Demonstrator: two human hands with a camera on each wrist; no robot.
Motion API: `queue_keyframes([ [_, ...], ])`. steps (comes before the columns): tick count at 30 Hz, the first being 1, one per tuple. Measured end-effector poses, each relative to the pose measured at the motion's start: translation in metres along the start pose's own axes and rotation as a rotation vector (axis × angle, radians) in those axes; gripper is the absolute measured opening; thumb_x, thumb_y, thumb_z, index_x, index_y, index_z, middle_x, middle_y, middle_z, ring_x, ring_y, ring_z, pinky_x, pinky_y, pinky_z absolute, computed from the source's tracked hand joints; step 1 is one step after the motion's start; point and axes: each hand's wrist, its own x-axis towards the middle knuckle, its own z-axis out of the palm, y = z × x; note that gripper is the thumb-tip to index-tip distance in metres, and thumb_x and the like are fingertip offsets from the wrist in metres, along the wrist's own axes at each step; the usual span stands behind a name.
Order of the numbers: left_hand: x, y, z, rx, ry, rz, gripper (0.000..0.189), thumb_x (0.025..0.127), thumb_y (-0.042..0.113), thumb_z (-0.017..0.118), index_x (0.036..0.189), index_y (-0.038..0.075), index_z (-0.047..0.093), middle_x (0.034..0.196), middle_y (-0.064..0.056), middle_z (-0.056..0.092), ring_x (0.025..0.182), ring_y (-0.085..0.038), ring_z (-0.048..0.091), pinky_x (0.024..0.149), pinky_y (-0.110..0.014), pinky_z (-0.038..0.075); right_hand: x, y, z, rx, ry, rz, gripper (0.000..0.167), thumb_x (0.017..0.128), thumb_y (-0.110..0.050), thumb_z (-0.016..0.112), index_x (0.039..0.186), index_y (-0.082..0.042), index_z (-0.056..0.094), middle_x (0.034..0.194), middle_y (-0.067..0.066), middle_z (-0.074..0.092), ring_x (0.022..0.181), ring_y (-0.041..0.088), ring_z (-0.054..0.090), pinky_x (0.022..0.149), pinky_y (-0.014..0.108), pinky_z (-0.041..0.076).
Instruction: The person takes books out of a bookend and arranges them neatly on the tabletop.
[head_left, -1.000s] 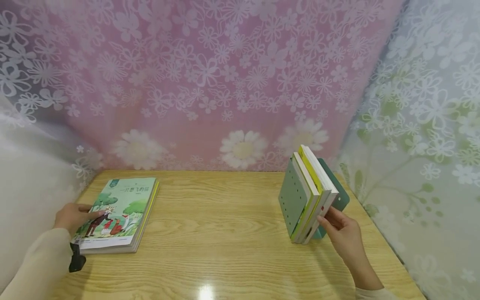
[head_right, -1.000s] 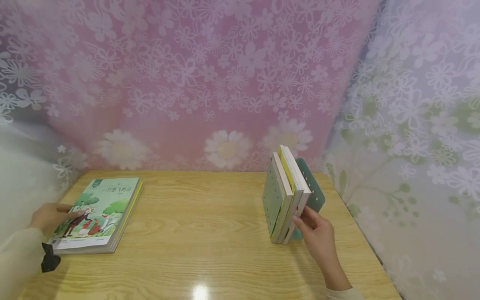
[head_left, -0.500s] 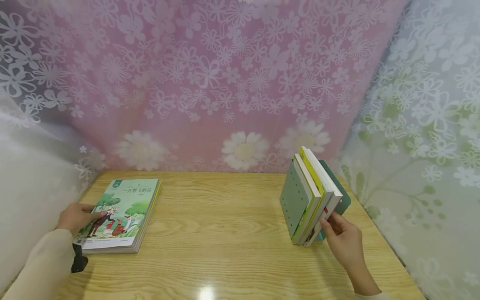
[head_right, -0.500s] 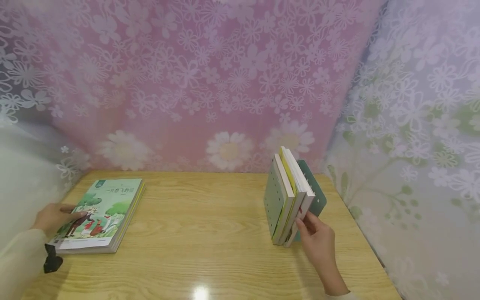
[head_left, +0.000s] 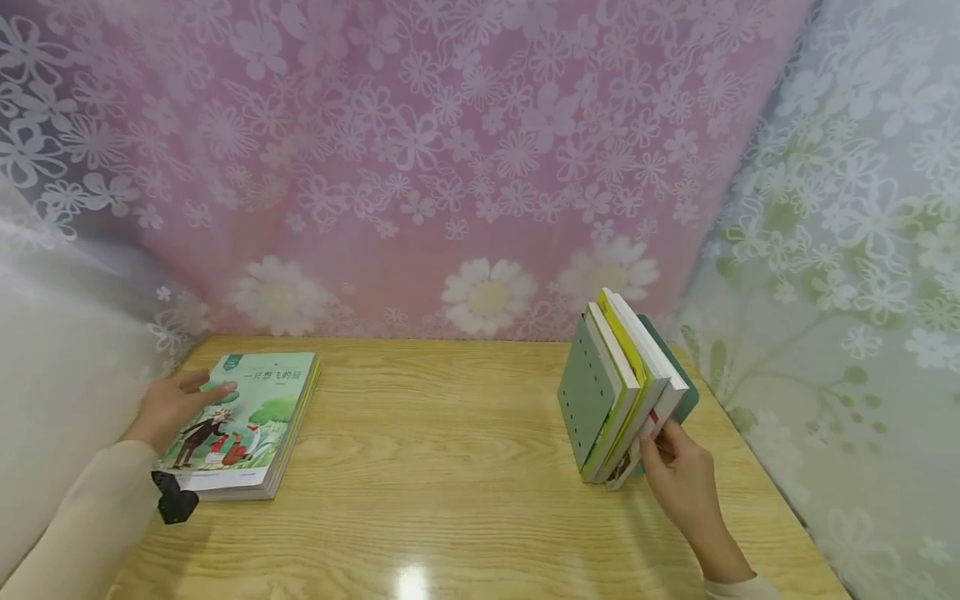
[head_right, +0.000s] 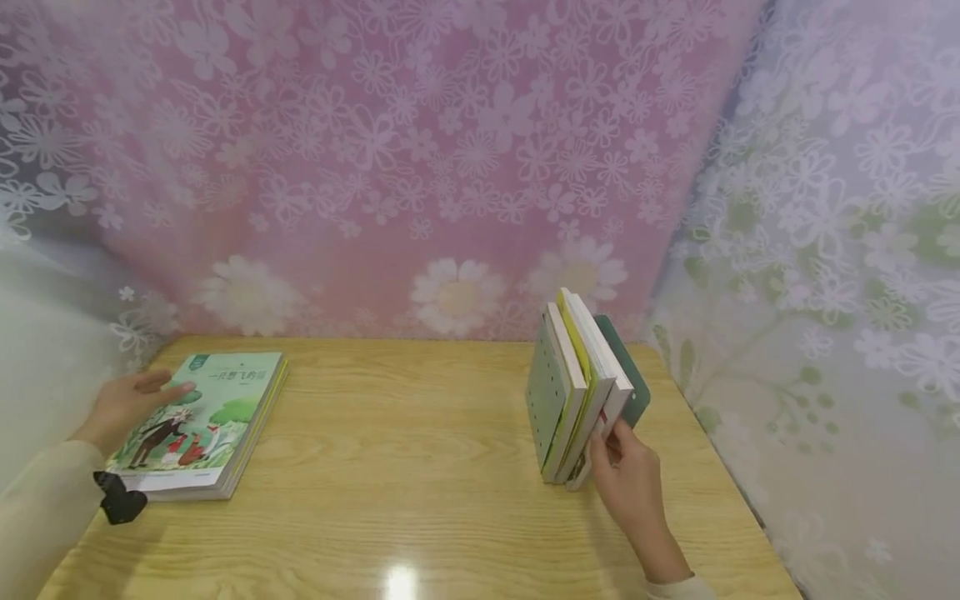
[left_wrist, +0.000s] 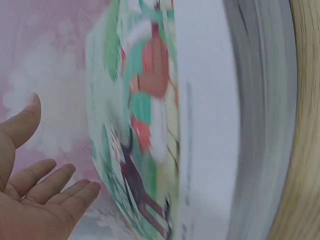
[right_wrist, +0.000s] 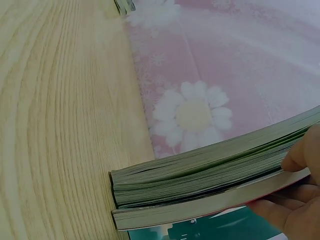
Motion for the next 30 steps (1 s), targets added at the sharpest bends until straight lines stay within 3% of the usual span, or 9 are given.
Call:
queue_keyframes([
  [5,-0.001,0.013,0.009,-0.060,-0.017,0.050,0.096,0.092,0.056,0.054,0.153,0.000,0.005,0.151,-0.033,0.019,0.134,-0.055,0.021,0.099,-0.068,0.031,-0.006,-0.008,-0.006,-0.025,0.021,0.080,0.027,0.087,0.004,0.061,0.114,0.010,0.061,0.097,0.027,0.069,0.083,-0.009,0.057,0.065,0.001,0.045],
  [9,-0.002,0.022,0.019,-0.091,0.011,0.103,0.091,0.093,0.049,0.058,0.153,0.000,0.011,0.150,-0.031,0.024,0.135,-0.052,0.025,0.101,-0.065,0.031,-0.005,-0.008,-0.005,-0.030,0.017,0.100,0.028,0.086,0.004,0.061,0.114,0.010,0.061,0.098,0.027,0.068,0.082,0.001,0.062,0.065,0.003,0.046],
  [12,-0.002,0.032,0.024,-0.085,-0.012,0.112,0.091,0.092,0.049,0.059,0.153,0.001,0.012,0.151,-0.029,0.024,0.136,-0.050,0.025,0.102,-0.065,0.032,-0.003,-0.006,-0.002,-0.036,-0.012,0.087,0.026,0.086,0.005,0.061,0.112,0.011,0.058,0.096,0.027,0.067,0.079,0.006,0.063,0.062,0.008,0.049],
  [20,-0.007,0.057,0.039,-0.102,-0.073,0.153,0.091,0.089,0.051,0.062,0.154,0.006,0.016,0.152,-0.025,0.028,0.137,-0.046,0.028,0.102,-0.062,0.035,-0.003,-0.006,-0.002,-0.077,-0.028,0.078,0.027,0.086,0.004,0.061,0.112,0.012,0.057,0.089,0.023,0.068,0.070,0.003,0.060,0.053,0.018,0.051],
  [27,-0.009,0.072,0.057,-0.120,-0.107,0.202,0.085,0.090,0.044,0.063,0.153,0.007,0.020,0.151,-0.024,0.030,0.137,-0.045,0.030,0.102,-0.063,0.035,-0.005,-0.006,-0.006,-0.035,0.012,0.111,0.027,0.085,-0.001,0.068,0.109,0.010,0.060,0.092,0.026,0.069,0.078,-0.008,0.057,0.058,0.007,0.048],
  [30,-0.008,0.080,0.066,-0.146,-0.122,0.217,0.085,0.090,0.043,0.065,0.153,0.007,0.022,0.151,-0.024,0.031,0.137,-0.044,0.030,0.103,-0.062,0.034,-0.005,-0.004,-0.006,-0.049,0.031,0.115,0.023,0.085,-0.002,0.069,0.103,0.010,0.062,0.085,0.023,0.069,0.071,-0.010,0.054,0.052,0.008,0.046],
])
